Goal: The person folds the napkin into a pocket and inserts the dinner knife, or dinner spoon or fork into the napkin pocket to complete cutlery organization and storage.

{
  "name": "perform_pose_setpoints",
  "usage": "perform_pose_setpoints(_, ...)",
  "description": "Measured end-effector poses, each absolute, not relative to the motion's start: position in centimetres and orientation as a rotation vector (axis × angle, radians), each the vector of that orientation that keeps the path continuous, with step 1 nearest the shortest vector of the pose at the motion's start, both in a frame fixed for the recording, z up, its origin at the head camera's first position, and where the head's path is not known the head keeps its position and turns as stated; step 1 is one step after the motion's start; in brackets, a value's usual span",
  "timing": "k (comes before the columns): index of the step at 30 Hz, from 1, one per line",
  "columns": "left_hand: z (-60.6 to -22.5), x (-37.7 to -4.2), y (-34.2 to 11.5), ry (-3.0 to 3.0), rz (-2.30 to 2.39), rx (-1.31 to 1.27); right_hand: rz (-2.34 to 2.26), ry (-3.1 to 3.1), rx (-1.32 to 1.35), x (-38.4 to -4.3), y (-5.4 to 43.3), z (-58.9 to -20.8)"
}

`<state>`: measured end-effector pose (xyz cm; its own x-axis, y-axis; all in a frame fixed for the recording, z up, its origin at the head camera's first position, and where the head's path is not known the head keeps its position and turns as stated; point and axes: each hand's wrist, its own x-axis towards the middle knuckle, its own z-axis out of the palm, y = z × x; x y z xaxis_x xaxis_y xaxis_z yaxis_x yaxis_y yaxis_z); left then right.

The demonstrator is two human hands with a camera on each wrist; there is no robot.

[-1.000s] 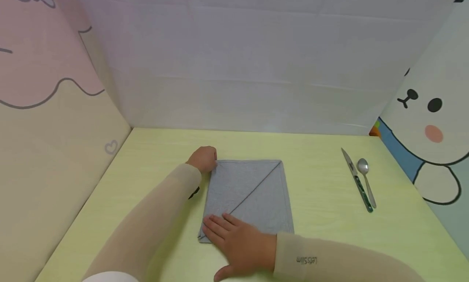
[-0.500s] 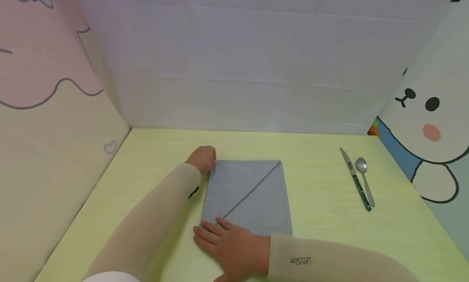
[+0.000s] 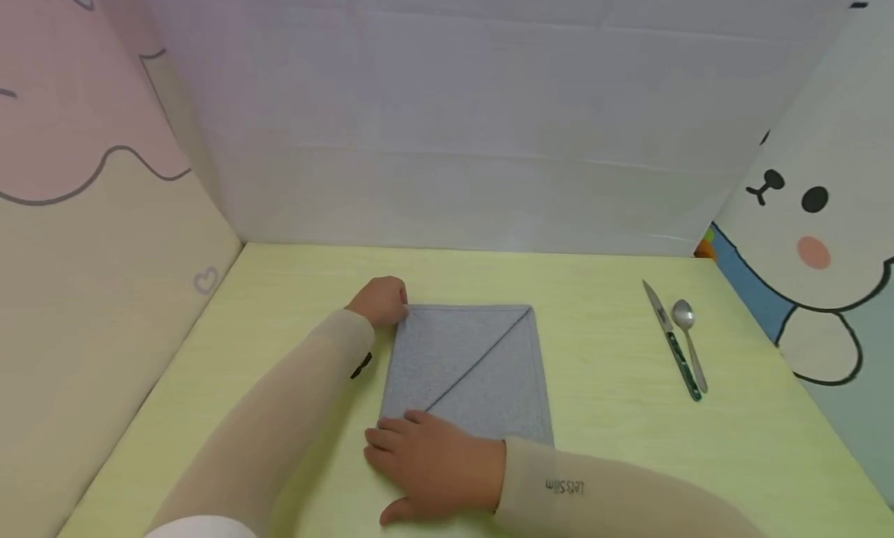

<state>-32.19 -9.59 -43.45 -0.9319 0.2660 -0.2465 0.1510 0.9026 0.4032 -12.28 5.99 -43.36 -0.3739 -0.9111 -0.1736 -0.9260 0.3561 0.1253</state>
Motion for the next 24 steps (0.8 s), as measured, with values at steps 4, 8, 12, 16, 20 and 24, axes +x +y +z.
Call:
perform_pose_setpoints(4, -44.0, -32.8, -10.4, 2.734, 0.644, 0.310, 0.189, 2.620, -1.615, -12.9, 4.8, -42.8)
perform_pose_setpoints(8, -44.6, -33.5, -11.2, 2.716, 0.717, 0.283, 0.071, 2.753, -1.435, -13.3, 3.5, -43.0)
perform_pose_setpoints(12, -44.7, -33.9, -11.7, 2.675, 0.755, 0.183, -0.030, 2.756, -1.239, -13.4, 2.1, -43.2)
perform_pose_setpoints(16, -44.3, -34.0, -11.5, 2.591, 0.774, 0.126, -0.018, 2.725, -1.104, -13.5, 1.1, -43.6)
perform_pose_setpoints(20, -43.9, -33.6, -11.3, 2.570, 0.779, 0.152, -0.038, 2.693, -1.010, -13.8, 0.6, -43.8)
perform_pose_setpoints(24, -43.9, -33.5, -11.2, 2.586, 0.761, 0.184, -0.047, 2.692, -0.947, -14.0, 0.4, -43.7)
